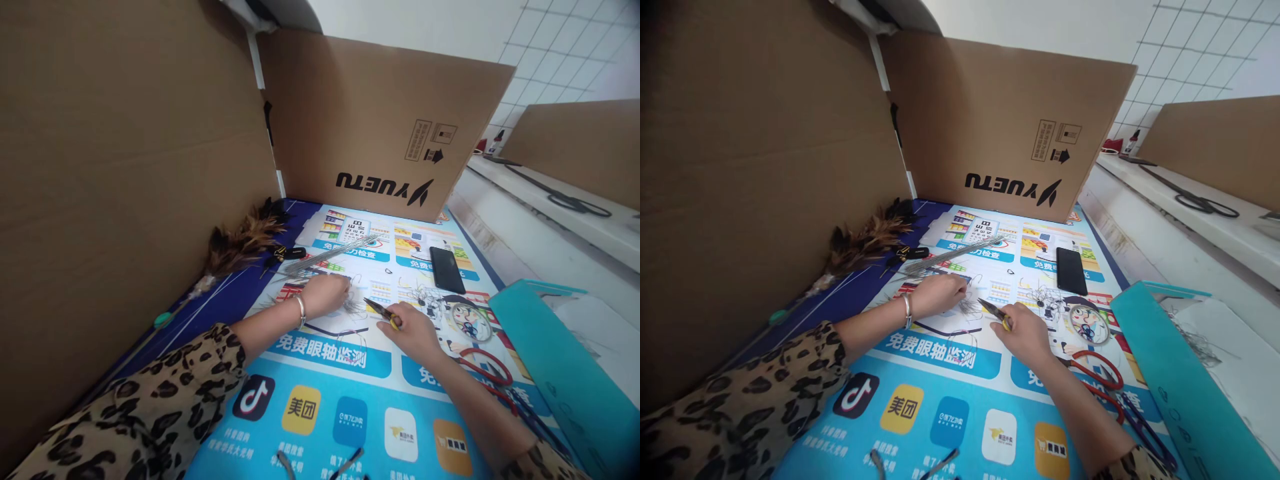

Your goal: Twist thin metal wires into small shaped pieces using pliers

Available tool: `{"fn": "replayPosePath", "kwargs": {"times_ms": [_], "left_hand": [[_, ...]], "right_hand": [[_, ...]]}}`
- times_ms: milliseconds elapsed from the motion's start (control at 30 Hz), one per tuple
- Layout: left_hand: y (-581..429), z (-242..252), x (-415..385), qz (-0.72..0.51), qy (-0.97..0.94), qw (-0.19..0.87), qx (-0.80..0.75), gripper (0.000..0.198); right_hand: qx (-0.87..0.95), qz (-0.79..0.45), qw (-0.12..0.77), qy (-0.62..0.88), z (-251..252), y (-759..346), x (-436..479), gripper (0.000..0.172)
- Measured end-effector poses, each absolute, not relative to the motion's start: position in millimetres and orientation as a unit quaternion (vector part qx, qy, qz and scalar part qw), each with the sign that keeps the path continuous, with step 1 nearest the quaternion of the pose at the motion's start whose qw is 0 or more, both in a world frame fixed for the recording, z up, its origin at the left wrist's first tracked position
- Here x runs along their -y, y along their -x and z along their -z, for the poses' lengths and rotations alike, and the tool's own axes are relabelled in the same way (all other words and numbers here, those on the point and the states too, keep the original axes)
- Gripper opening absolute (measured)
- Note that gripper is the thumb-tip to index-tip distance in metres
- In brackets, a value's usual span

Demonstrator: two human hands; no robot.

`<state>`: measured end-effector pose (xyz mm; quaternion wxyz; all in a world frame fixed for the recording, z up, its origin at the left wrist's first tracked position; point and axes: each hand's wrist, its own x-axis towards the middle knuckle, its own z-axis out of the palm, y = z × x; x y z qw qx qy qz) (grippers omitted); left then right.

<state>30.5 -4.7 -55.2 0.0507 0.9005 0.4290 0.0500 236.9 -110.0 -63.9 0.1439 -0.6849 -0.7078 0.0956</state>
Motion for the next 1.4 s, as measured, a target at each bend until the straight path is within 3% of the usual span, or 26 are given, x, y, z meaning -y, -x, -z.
{"fn": "replayPosePath", "kwargs": {"times_ms": [300, 1200, 1400], "left_hand": [[-31, 55, 9, -0.019, -0.917, -0.019, -0.399, 0.028], [-40, 59, 9, -0.128, -0.897, 0.059, -0.420, 0.023], [-41, 62, 8, -0.185, -0.895, 0.131, -0.385, 0.019]], "right_hand": [[0.711, -0.085, 0.137, 0.684, 66, -236, 110, 0.028], [0.706, -0.094, 0.146, 0.686, 63, -236, 110, 0.025], [0.708, -0.095, 0.151, 0.684, 64, -236, 110, 0.026]]}}
